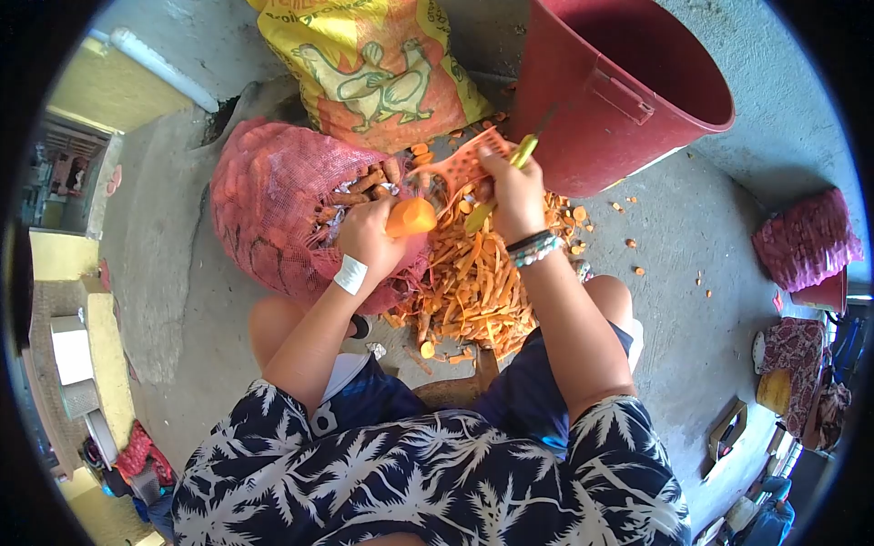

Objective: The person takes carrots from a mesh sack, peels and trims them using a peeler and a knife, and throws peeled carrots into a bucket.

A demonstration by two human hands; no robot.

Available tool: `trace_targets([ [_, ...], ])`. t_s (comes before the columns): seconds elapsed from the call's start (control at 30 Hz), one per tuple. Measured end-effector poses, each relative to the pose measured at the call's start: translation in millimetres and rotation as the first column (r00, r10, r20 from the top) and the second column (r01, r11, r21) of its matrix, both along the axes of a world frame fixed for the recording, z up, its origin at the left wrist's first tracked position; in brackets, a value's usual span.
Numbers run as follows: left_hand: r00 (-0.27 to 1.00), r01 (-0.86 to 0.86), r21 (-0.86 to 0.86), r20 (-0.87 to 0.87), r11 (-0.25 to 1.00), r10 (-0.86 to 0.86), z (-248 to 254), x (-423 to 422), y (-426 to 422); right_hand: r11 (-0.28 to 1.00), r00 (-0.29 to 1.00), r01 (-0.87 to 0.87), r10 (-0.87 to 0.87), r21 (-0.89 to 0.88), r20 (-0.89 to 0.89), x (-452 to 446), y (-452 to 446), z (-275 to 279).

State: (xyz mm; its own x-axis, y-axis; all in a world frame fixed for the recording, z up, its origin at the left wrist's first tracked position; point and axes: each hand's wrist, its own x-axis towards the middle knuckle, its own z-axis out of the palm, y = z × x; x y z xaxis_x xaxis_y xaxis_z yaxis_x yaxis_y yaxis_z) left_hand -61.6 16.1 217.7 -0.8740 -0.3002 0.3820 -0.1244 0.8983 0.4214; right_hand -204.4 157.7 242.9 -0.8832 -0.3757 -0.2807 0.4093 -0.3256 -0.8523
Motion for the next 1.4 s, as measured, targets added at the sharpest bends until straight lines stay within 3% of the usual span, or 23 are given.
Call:
trace_targets([
  [0.1,0.999,0.030,-0.017,-0.033,0.999,-0.031,5.2,1.0,3.1,0.974,0.999,-0.034,0.042,0.226,-0.032,1.1,-1.2,-12.3],
  [0.13,0.999,0.037,-0.019,-0.033,0.999,-0.037,7.8,1.9,4.3,0.901,0.980,0.164,-0.103,0.401,-0.170,-13.6,-2.1,-20.4],
  [0.2,0.981,0.049,0.124,-0.191,0.991,-0.025,12.8,2.5,3.7,0.943,0.964,0.255,-0.231,0.213,-0.132,-35.2,6.4,-16.7],
  [0.27,0.979,0.036,0.223,-0.202,0.974,0.010,9.2,0.5,1.9,0.949,0.963,0.246,-0.217,0.195,-0.161,-26.8,8.3,-8.2],
  [0.37,0.985,-0.039,0.351,-0.146,0.936,0.096,4.3,-1.7,2.6,0.990,0.987,0.136,-0.133,0.030,-0.085,17.3,-1.2,7.3],
  [0.47,0.982,-0.009,0.472,-0.162,0.882,0.097,4.8,-4.1,8.4,0.985,0.985,0.172,-0.172,-0.018,-0.015,29.1,-5.0,-6.8],
  [0.53,0.960,0.029,0.561,-0.248,0.827,0.134,6.3,0.8,10.5,0.898,0.919,0.394,-0.392,0.197,-0.050,-1.0,0.9,-28.4],
  [0.57,0.967,-0.002,0.599,-0.202,0.801,0.154,2.7,2.6,4.2,0.898,0.907,0.416,-0.421,0.142,0.007,-14.9,9.3,-42.7],
  [0.6,0.971,-0.037,0.636,-0.160,0.771,0.178,0.3,2.4,-0.6,0.909,0.912,0.411,-0.409,0.069,-0.046,-16.6,10.2,-40.8],
  [0.67,0.965,-0.058,0.626,-0.164,0.778,0.204,-2.3,0.8,-2.0,0.945,0.947,0.320,-0.321,-0.066,-0.006,2.6,1.7,-13.0],
  [0.8,0.991,-0.074,0.752,-0.020,0.655,0.135,-13.4,0.1,7.9,0.967,0.980,0.159,-0.179,-0.199,-0.090,42.7,-15.1,2.4],
  [0.83,0.993,-0.026,0.808,-0.046,0.589,0.107,-15.8,0.6,11.3,0.982,0.977,0.179,-0.185,-0.064,-0.103,34.6,-13.2,-8.9],
  [0.87,0.994,0.023,0.853,-0.077,0.521,0.082,-15.7,1.2,13.3,0.954,0.944,0.296,-0.285,0.044,-0.164,14.9,-10.9,-30.1],
  [0.9,0.995,0.075,0.902,-0.097,0.426,0.030,-12.3,3.2,14.0,0.916,0.915,0.396,-0.389,0.060,-0.104,-6.9,-4.2,-38.7],
  [0.93,0.994,0.084,0.897,-0.103,0.433,0.021,-7.1,4.1,12.7,0.869,0.872,0.489,-0.487,0.078,-0.047,-21.0,2.5,-36.7],
  [1.0,0.992,0.101,0.990,-0.092,0.100,-0.087,3.2,5.2,9.4,0.886,0.882,0.464,-0.463,-0.013,-0.084,-29.7,12.6,-29.3],
  [1.07,0.996,0.016,0.998,-0.011,0.057,-0.090,-13.2,8.3,4.4,0.916,0.910,0.396,-0.401,-0.065,-0.109,-24.5,17.1,-18.9],
  [1.13,0.939,-0.327,0.941,0.333,0.084,-0.082,-38.8,11.4,1.1,0.917,0.916,0.390,-0.396,-0.083,-0.068,-24.3,24.1,-12.0],
  [1.2,0.802,-0.531,0.806,0.578,0.263,-0.152,-107.2,26.9,-12.2,0.897,0.898,0.430,-0.436,-0.102,-0.053,-38.7,34.9,-9.7],
  [1.33,0.654,-0.747,0.660,0.710,-0.078,-0.262,-153.8,70.6,-1.8,0.830,0.838,0.545,-0.539,-0.116,0.078,-70.7,61.6,-16.6],
  [1.4,0.667,-0.730,0.683,0.706,-0.021,-0.240,-151.1,58.3,0.1,0.825,0.830,0.557,-0.553,-0.091,0.070,-75.0,70.8,-14.9],
])
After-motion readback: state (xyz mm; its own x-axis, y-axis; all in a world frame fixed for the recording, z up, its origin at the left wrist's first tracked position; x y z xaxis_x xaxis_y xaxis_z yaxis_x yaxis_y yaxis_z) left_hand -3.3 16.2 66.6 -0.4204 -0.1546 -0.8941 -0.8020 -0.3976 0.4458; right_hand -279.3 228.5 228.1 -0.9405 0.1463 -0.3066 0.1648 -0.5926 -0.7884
